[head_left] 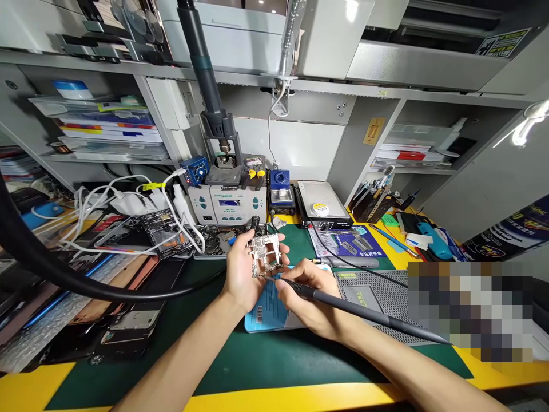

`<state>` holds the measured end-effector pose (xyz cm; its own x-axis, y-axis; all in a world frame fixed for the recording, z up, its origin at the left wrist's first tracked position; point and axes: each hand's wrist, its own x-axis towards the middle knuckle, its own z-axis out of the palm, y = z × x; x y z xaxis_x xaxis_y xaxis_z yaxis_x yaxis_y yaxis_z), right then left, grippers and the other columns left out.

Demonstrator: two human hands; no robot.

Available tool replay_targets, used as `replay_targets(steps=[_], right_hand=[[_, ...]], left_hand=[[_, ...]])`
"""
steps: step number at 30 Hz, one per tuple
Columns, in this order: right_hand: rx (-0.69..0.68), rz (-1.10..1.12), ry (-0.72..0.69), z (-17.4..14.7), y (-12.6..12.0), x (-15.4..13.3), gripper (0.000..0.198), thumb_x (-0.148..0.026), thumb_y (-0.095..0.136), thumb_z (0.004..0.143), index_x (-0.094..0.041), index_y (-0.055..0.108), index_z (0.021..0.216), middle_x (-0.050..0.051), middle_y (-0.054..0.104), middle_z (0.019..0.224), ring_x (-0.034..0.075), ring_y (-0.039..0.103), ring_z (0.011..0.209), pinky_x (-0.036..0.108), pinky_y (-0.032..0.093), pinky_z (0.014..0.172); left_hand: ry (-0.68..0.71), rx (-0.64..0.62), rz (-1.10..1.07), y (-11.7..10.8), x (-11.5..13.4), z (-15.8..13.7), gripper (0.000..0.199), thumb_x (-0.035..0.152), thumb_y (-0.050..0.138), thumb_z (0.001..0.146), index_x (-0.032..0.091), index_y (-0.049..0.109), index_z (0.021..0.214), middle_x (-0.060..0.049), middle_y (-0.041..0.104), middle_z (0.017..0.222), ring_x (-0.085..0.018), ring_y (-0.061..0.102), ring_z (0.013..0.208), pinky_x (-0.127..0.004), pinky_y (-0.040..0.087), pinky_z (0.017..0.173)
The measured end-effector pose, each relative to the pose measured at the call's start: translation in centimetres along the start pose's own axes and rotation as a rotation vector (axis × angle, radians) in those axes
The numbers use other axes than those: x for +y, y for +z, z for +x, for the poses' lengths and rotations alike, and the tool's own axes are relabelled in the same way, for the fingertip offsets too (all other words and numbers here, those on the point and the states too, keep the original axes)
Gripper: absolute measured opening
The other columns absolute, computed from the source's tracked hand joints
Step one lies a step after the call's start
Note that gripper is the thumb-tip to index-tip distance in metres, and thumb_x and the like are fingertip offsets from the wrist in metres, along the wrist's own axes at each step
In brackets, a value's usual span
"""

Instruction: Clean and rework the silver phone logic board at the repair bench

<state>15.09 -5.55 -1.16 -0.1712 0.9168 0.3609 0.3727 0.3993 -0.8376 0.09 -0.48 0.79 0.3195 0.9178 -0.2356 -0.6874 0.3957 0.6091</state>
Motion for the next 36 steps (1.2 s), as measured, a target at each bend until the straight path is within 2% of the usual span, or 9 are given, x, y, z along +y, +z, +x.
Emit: replay_targets(steps=[11, 21, 26, 36], right_hand=[[-0.003, -0.038, 0.028, 0.13, 0.03, -0.55, 0.014, -0.031, 0.062, 0.084, -0.019, 0.06, 0.077, -0.003, 0.058, 0.06, 0.01, 0.046, 0.051, 0.022, 0.04, 0.05], [-0.02, -0.033, 0.026, 0.0, -0.21, -0.77, 0.01, -0.027, 0.061, 0.086, -0.02, 0.059, 0.08, -0.002, 0.063, 0.068, 0.011, 0.054, 0.058, 0.022, 0.044, 0.056], [0.014, -0.039, 0.002, 0.0, -0.12, -0.79, 0.01, -0.026, 0.061, 0.085, -0.019, 0.06, 0.078, -0.003, 0.062, 0.065, 0.01, 0.053, 0.054, 0.02, 0.043, 0.054], [0.01, -0.045, 0.073, 0.07, -0.18, -0.82, 0.012, -0.027, 0.061, 0.083, -0.019, 0.058, 0.076, -0.002, 0.063, 0.065, 0.011, 0.054, 0.055, 0.022, 0.043, 0.054]], left_hand=[[-0.007, 0.006, 0.021, -0.07, -0.15, 0.2, 0.049, 0.043, 0.046, 0.089, 0.002, 0.068, 0.105, -0.018, 0.072, 0.083, -0.026, 0.069, 0.068, -0.038, 0.056, 0.064], [0.004, -0.005, 0.044, -0.11, -0.2, 0.34, 0.052, 0.044, 0.045, 0.089, 0.0, 0.068, 0.105, -0.017, 0.071, 0.08, -0.025, 0.067, 0.067, -0.037, 0.056, 0.065], [0.006, -0.005, 0.046, -0.22, -0.19, 0.31, 0.052, 0.044, 0.046, 0.089, 0.0, 0.068, 0.106, -0.017, 0.071, 0.081, -0.026, 0.067, 0.068, -0.037, 0.056, 0.066], [-0.004, -0.012, 0.019, -0.15, -0.24, 0.33, 0.052, 0.043, 0.045, 0.089, 0.0, 0.069, 0.105, -0.018, 0.071, 0.08, -0.026, 0.068, 0.068, -0.038, 0.056, 0.066]])
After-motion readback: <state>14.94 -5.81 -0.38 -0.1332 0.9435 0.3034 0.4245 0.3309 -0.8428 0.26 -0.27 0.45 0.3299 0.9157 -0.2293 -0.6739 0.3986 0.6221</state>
